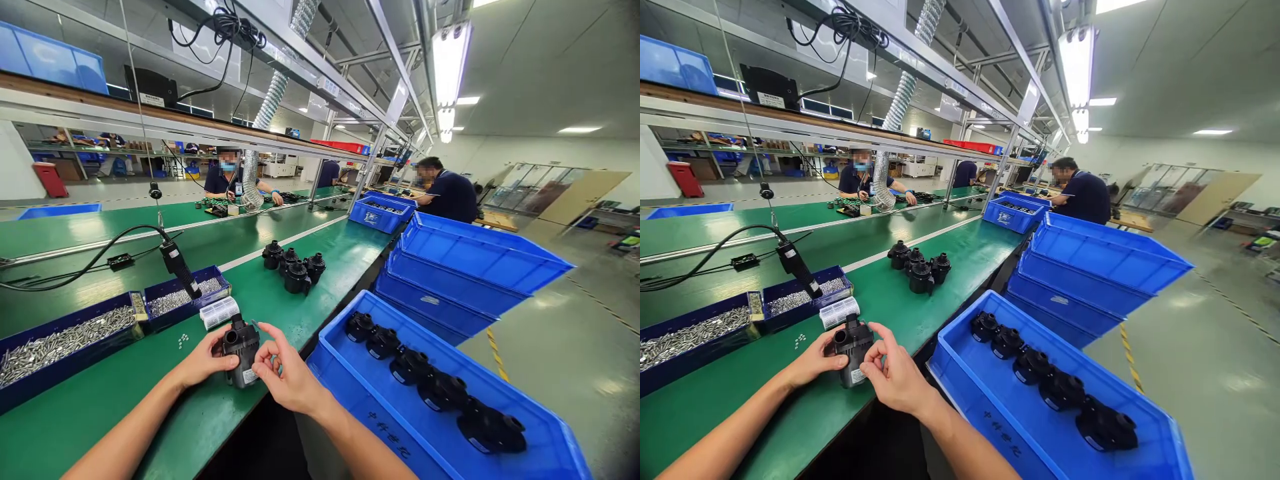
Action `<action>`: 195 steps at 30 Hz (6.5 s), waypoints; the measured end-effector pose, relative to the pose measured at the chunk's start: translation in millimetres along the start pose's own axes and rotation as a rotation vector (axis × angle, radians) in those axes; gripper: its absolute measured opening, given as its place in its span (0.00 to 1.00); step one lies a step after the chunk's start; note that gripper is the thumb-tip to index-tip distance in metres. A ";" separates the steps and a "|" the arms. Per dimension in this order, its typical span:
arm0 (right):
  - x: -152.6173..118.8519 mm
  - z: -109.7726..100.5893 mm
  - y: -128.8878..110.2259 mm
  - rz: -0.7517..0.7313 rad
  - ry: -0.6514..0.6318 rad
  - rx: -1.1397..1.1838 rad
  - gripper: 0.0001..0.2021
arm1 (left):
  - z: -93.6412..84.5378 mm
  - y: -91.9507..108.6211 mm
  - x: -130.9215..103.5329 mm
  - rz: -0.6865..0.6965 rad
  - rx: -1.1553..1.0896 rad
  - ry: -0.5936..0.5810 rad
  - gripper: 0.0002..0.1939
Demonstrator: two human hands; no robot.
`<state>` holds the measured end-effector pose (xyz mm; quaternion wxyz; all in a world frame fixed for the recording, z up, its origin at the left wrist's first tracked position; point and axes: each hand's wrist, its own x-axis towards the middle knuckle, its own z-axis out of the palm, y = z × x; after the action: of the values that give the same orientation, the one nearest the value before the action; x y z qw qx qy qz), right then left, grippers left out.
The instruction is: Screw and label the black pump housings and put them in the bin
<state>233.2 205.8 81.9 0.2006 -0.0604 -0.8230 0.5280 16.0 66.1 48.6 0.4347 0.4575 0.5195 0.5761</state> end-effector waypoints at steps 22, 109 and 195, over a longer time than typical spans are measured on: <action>-6.8 12.3 -5.2 -0.099 0.131 -0.200 0.33 | -2.5 -7.6 0.3 -0.013 -0.032 0.021 0.41; -73.7 -211.3 86.8 0.510 0.612 -0.747 0.21 | 32.5 -20.9 0.2 0.271 0.695 0.285 0.31; 24.5 26.0 10.7 0.147 0.109 -0.400 0.67 | 29.9 0.2 4.2 0.139 0.411 0.517 0.34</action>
<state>199.4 196.2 69.4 0.1898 -0.1874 -0.8927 0.3633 44.4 76.2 50.4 0.1472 0.4086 0.6854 0.5844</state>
